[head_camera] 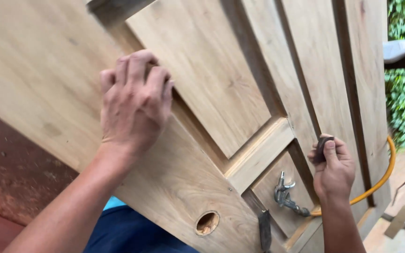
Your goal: Refining the surface and joints of a wooden door using a chisel and sandpaper, then clearing debris with an air gun.
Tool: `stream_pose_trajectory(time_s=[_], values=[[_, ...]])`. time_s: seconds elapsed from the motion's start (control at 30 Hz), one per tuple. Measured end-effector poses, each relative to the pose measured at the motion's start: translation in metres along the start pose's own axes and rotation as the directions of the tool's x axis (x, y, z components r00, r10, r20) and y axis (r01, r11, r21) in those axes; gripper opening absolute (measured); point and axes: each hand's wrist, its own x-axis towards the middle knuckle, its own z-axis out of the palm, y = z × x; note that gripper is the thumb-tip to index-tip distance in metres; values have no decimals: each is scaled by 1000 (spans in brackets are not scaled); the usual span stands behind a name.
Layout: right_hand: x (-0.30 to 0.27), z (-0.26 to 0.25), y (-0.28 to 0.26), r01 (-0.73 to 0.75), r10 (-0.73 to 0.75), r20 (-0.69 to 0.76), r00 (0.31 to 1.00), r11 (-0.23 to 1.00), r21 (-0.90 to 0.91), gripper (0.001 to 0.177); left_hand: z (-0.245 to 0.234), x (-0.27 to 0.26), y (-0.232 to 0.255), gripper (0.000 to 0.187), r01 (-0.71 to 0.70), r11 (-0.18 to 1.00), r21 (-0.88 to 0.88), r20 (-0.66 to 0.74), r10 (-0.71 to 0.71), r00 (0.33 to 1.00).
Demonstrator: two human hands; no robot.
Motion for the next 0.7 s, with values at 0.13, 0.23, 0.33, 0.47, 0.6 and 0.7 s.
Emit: stream_pose_trajectory(time_s=[0.13,0.23,0.33,0.47,0.6,0.7], values=[[-51,11,21,-157,143,73,987,958,239,12,-4,2,5,10,-12,1000,-27,16,12,1000],[-94,41,38,-167,169,43,985,985,-35,20,-4,2,6,9,15,1000,-26,74,-13,997],[-132,74,38,-243,244,-10,970,962,-120,14,-6,3,6,9,16,999,-46,109,-11,994],[-158,119,26,-76,39,-104,994,921,-382,16,-8,5,8,8,-18,999,-49,141,25,990],[-122,136,40,194,-327,-74,942,710,-677,22,-12,8,8,10,-65,995,-73,164,76,984],[-113,119,5,-1,-180,-257,949,816,-578,25,-13,9,6,11,-97,989,-114,189,118,975]])
